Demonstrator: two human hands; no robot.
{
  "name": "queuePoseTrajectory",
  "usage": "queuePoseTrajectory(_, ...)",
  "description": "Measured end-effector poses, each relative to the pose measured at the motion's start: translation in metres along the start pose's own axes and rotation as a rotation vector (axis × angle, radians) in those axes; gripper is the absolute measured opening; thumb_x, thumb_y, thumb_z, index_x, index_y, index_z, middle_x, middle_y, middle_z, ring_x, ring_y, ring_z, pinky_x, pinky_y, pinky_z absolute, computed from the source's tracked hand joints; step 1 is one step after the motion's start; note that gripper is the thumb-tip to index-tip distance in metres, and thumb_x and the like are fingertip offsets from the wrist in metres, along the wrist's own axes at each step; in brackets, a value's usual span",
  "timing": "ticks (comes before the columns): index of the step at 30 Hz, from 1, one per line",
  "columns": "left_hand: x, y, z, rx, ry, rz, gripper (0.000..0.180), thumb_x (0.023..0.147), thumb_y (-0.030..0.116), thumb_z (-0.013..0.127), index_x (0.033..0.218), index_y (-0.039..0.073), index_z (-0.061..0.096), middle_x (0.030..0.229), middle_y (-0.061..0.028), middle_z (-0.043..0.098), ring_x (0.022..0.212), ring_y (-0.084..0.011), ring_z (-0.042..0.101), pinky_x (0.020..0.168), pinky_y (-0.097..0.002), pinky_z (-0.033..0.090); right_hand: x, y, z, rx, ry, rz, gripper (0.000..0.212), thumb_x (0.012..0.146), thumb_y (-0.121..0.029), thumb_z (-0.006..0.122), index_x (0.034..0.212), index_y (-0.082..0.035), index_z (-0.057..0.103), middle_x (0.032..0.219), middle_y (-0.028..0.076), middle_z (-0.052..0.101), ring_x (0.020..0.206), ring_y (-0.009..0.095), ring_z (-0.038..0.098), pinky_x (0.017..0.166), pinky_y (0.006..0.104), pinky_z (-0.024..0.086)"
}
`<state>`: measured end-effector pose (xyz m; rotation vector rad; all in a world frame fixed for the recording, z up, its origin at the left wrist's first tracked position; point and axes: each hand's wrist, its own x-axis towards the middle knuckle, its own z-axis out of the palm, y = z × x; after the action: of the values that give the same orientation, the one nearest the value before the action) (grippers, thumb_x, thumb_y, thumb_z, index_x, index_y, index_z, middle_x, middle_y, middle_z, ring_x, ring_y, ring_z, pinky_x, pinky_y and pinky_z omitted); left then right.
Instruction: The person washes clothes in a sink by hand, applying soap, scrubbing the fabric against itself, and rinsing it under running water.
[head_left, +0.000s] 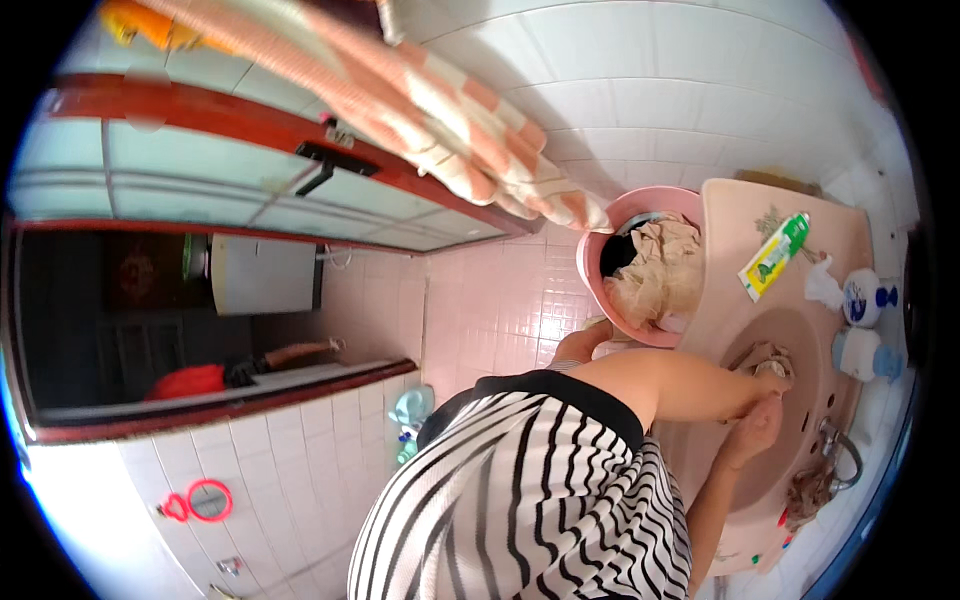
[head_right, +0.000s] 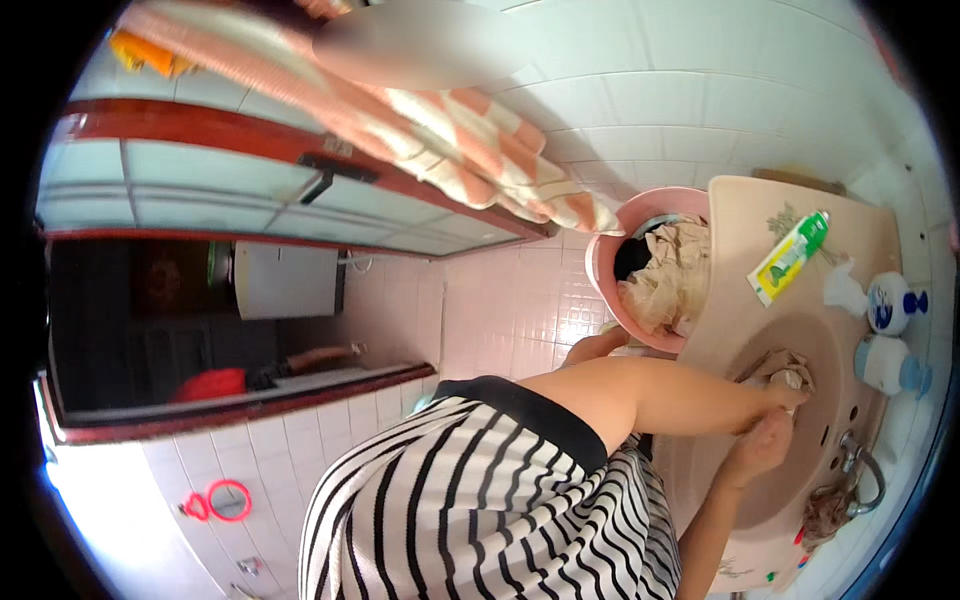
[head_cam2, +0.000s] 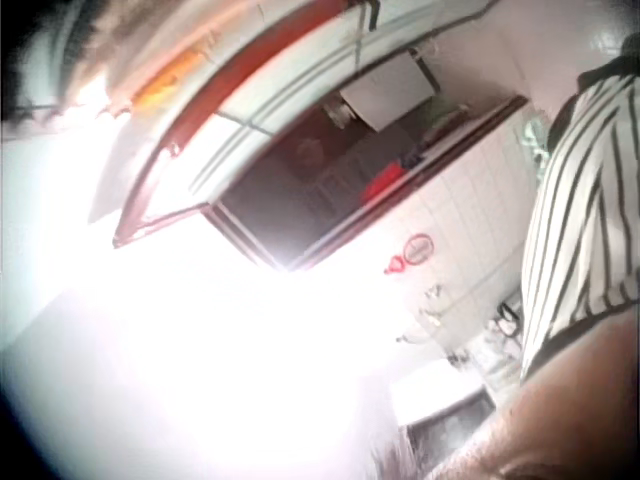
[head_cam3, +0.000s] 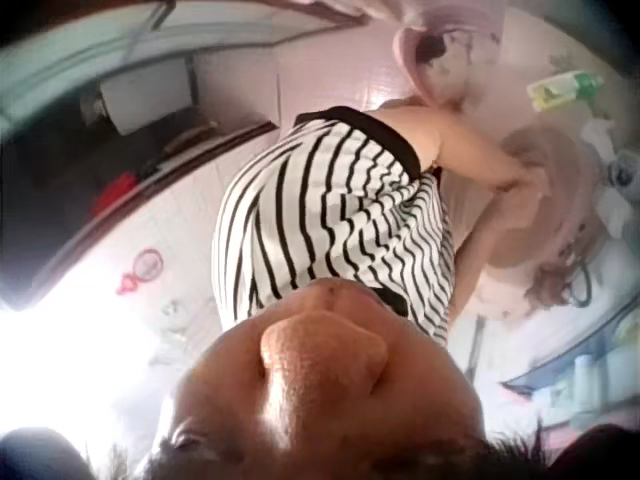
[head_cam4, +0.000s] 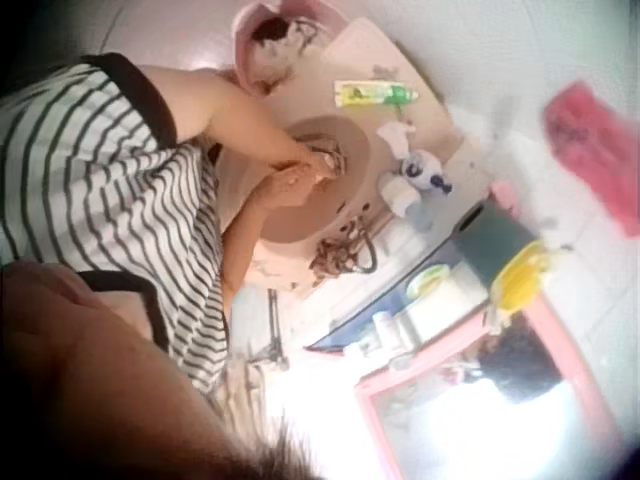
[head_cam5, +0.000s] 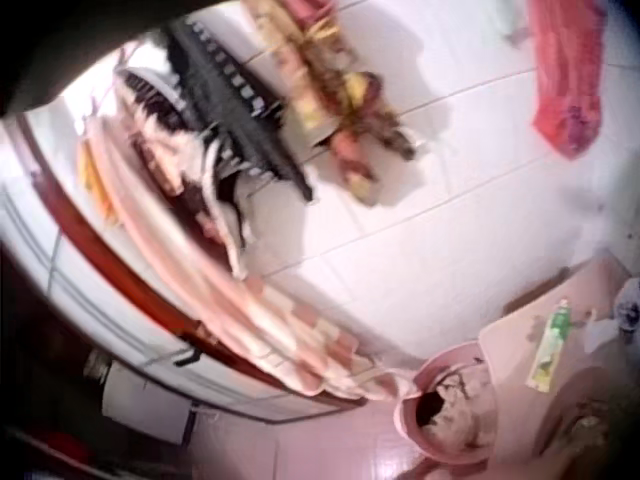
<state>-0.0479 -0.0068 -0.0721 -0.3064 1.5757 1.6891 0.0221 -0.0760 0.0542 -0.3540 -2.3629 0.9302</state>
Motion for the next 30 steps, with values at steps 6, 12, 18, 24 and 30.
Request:
queuePoseTrajectory(6,-0.012,0.032,0.033,-0.22,-0.135,0.098,0.028,0.085,0.026,0.06,0.098,0.001,0.058,0.091,-0.0119,0.061,0.083,-0.0241,0.059,0.07,-0.0379,0.047,0.039,0.161,-0.043,-0.575,-0.015,-0.321,0.031,0.093,-0.022,0.047,0.1,0.005,0.061,0.106,0.021,0.062,0.095,0.031,0.06,0.081,0.0366,0.047)
queuePoseTrajectory(12,-0.008,0.041,0.015,-0.349,-0.083,0.136,0.024,0.086,0.024,0.058,0.097,0.003,0.058,0.091,-0.0109,0.061,0.083,-0.0233,0.059,0.07,-0.0373,0.048,0.008,0.038,-0.01,-0.01,-0.165,0.125,0.036,0.093,-0.02,0.049,0.12,0.004,0.052,0.118,0.019,0.057,0.108,0.03,0.056,0.09,0.0346,0.045)
queuePoseTrajectory(18,-0.014,0.049,0.015,-0.416,-0.086,0.176,0.021,0.087,0.022,0.057,0.096,0.004,0.059,0.09,-0.0099,0.062,0.082,-0.0225,0.059,0.071,-0.0366,0.049,0.04,0.141,-0.018,-0.325,-0.087,0.015,0.034,0.092,-0.023,0.051,0.113,0.003,0.057,0.115,0.019,0.059,0.102,0.032,0.059,0.084,0.0333,0.049)
queuePoseTrajectory(24,-0.03,0.039,0.012,-0.466,-0.093,0.151,0.018,0.088,0.021,0.055,0.095,0.005,0.059,0.089,-0.0089,0.062,0.082,-0.0217,0.06,0.071,-0.036,0.049,0.005,0.091,-0.017,-0.612,-0.136,-0.514,0.033,0.089,-0.016,0.053,0.118,-0.001,0.054,0.115,0.016,0.059,0.102,0.03,0.06,0.082,0.0349,0.051)
queuePoseTrajectory(30,-0.05,0.025,0.008,-0.477,-0.154,0.098,0.015,0.089,0.019,0.054,0.094,0.007,0.06,0.088,-0.0079,0.063,0.081,-0.0209,0.06,0.072,-0.0353,0.05,0.019,0.14,-0.04,-0.3,-0.24,-0.052,0.028,0.086,-0.018,0.055,0.104,0.003,0.059,0.101,0.017,0.063,0.095,0.031,0.06,0.079,0.0352,0.048)
